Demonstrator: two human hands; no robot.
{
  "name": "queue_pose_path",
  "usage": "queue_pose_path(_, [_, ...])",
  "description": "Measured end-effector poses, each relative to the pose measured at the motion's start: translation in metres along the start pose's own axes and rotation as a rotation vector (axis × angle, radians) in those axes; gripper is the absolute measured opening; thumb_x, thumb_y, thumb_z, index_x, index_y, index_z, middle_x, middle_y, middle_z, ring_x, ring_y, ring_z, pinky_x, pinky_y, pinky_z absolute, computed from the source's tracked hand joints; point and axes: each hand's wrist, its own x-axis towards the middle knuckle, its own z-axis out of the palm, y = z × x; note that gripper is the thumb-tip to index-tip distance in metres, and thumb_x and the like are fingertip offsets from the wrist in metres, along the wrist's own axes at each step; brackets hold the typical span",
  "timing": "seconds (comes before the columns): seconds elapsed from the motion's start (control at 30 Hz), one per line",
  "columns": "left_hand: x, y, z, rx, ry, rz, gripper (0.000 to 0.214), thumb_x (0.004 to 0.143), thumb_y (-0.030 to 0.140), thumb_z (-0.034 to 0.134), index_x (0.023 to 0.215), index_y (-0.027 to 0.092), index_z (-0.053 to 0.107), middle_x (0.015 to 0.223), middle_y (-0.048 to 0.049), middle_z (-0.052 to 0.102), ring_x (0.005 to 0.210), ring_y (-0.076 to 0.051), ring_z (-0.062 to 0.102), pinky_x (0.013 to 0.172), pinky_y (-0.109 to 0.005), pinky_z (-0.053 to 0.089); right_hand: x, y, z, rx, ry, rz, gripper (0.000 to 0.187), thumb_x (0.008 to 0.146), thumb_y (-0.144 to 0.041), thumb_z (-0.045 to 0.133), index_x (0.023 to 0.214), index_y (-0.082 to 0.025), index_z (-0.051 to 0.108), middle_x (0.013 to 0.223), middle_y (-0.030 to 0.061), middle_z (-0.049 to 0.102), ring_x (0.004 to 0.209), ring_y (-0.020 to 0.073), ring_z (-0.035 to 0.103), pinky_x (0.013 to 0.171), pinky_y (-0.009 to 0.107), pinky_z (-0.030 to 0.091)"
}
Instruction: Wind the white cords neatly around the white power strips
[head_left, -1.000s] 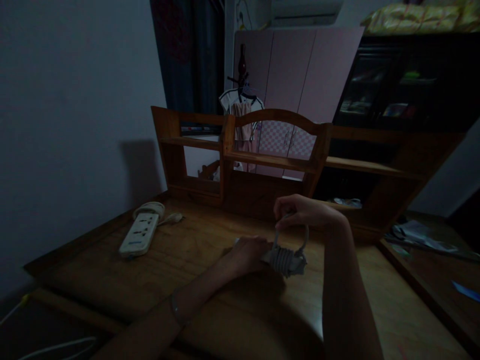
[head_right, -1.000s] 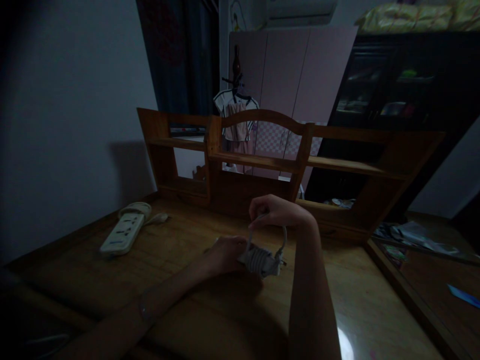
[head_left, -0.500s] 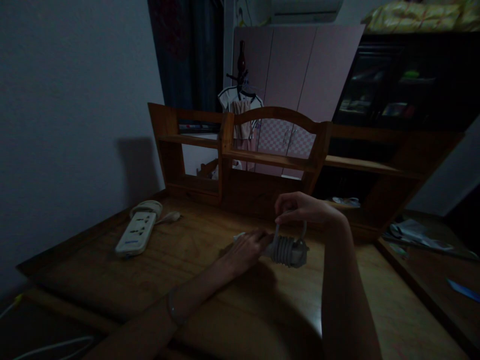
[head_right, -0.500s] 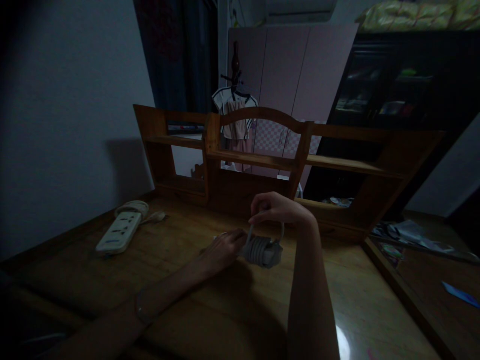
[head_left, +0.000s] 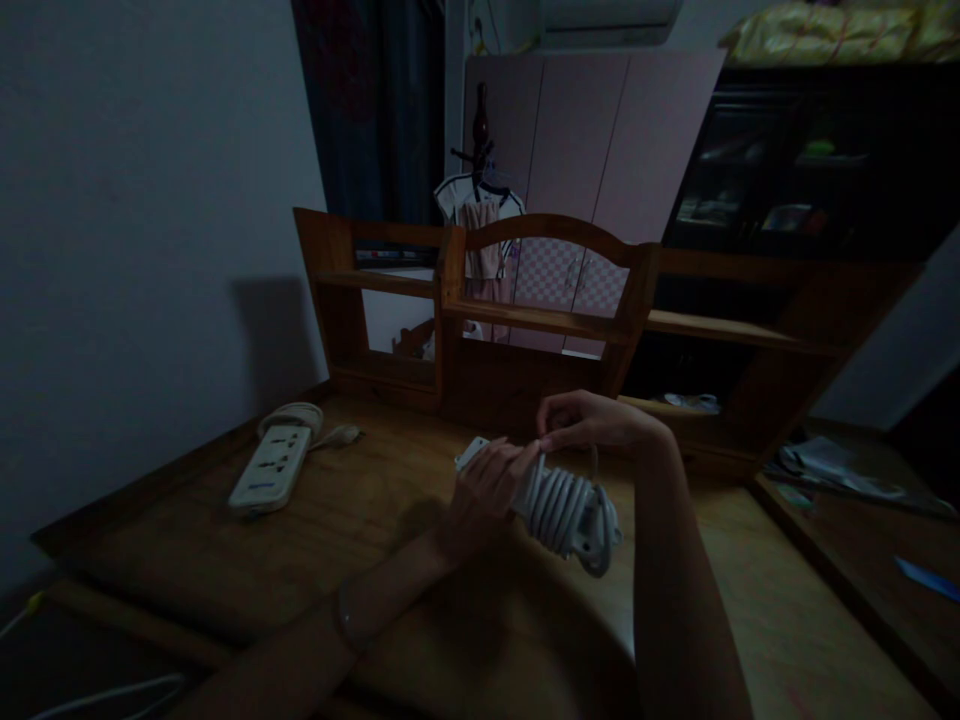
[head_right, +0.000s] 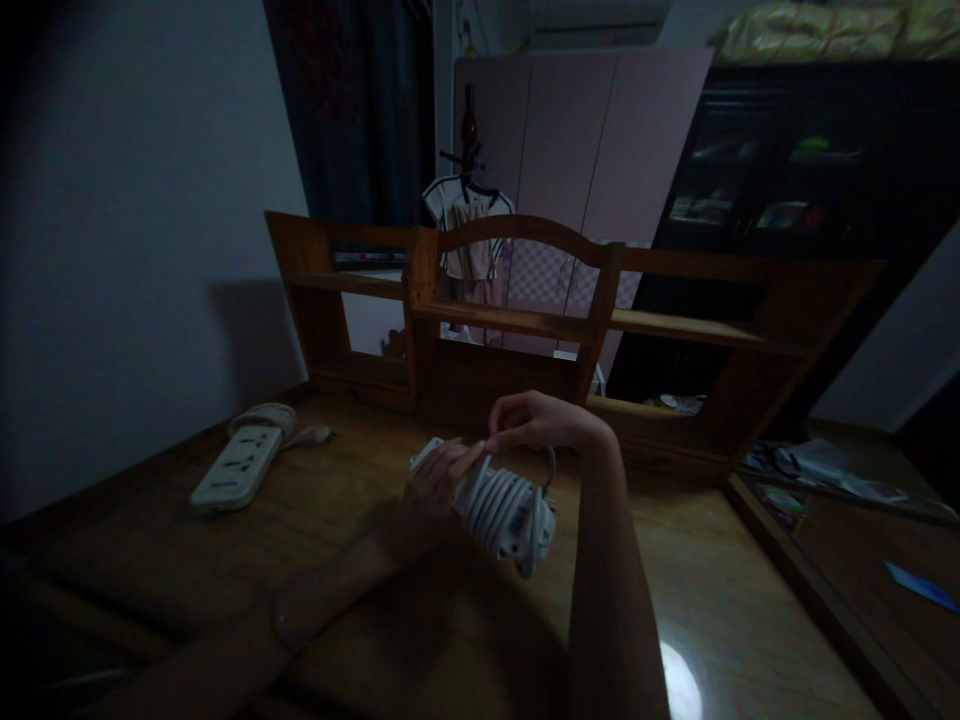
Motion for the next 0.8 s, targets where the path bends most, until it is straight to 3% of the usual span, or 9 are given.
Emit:
queue_pose_path(0.17, [0.003, -0.005, 0.004, -0.078, 0.038, -0.172, 0.063, 0.087, 0.016, 0.049, 0.146, 0.027, 0.030, 0.116, -0.0082, 0.056, 0.109, -0.021, 0.054, 0.110, -0.045, 0.031, 0.004, 0.004, 0.000, -0.004, 0.031, -0.018, 0.042, 0.075, -0.052, 0.068, 0.093, -0.014, 0.062, 0.078, 0.0002, 0.061, 0.062, 0.0093, 0.051, 0.052, 0.019, 0.037])
queue_pose_path(0.33, [0.007, -0.010, 0.007, -0.266, 0.020, -0.408, 0.052, 0.079, 0.026, 0.063, 0.130, 0.023, 0.052, 0.111, -0.0096, 0.060, 0.100, -0.022, 0.059, 0.089, -0.032, 0.048, 0.009, 0.009, 0.001, -0.053, 0.067, -0.009, 0.041, 0.084, -0.053, 0.057, 0.097, -0.014, 0.064, 0.071, -0.0017, 0.055, 0.055, 0.0077, 0.044, 0.049, 0.019, 0.032])
queue_pose_path(0.43, [0.011, -0.010, 0.007, -0.488, 0.035, -0.660, 0.039, 0.072, 0.037, 0.072, 0.106, 0.020, 0.065, 0.097, -0.0084, 0.067, 0.090, -0.022, 0.063, 0.082, -0.031, 0.050, 0.015, 0.015, 0.002, -0.068, 0.086, 0.010, 0.044, 0.086, -0.054, 0.051, 0.098, -0.014, 0.063, 0.066, -0.0032, 0.050, 0.052, 0.0075, 0.039, 0.047, 0.019, 0.031])
queue_pose_path(0.53, [0.015, -0.012, 0.011, -0.835, 0.035, -0.933, 0.030, 0.069, 0.041, 0.074, 0.085, 0.018, 0.065, 0.078, -0.0050, 0.067, 0.071, -0.020, 0.065, 0.068, -0.030, 0.052, 0.025, 0.025, 0.002, -0.166, 0.134, 0.033, 0.042, 0.086, -0.053, 0.051, 0.092, -0.013, 0.065, 0.065, -0.0023, 0.050, 0.052, 0.0077, 0.040, 0.047, 0.019, 0.031])
queue_pose_path(0.67, [0.014, -0.019, 0.018, -1.221, 0.101, -1.232, 0.035, 0.065, 0.041, 0.078, 0.085, 0.017, 0.061, 0.065, -0.0003, 0.062, 0.054, -0.017, 0.062, 0.051, -0.028, 0.051, 0.037, 0.034, 0.006, -0.297, 0.172, 0.167, 0.035, 0.085, -0.046, 0.054, 0.087, -0.013, 0.065, 0.062, -0.0020, 0.051, 0.048, 0.0079, 0.042, 0.044, 0.020, 0.031])
queue_pose_path(0.8, [0.011, -0.028, 0.021, -1.395, 0.140, -1.484, 0.034, 0.064, 0.040, 0.078, 0.077, 0.015, 0.060, 0.059, -0.0010, 0.062, 0.049, -0.016, 0.061, 0.048, -0.029, 0.052, 0.042, 0.028, 0.011, -0.418, 0.183, 0.238, 0.026, 0.083, -0.039, 0.058, 0.084, -0.013, 0.064, 0.063, 0.0000, 0.056, 0.050, 0.0096, 0.048, 0.046, 0.020, 0.033])
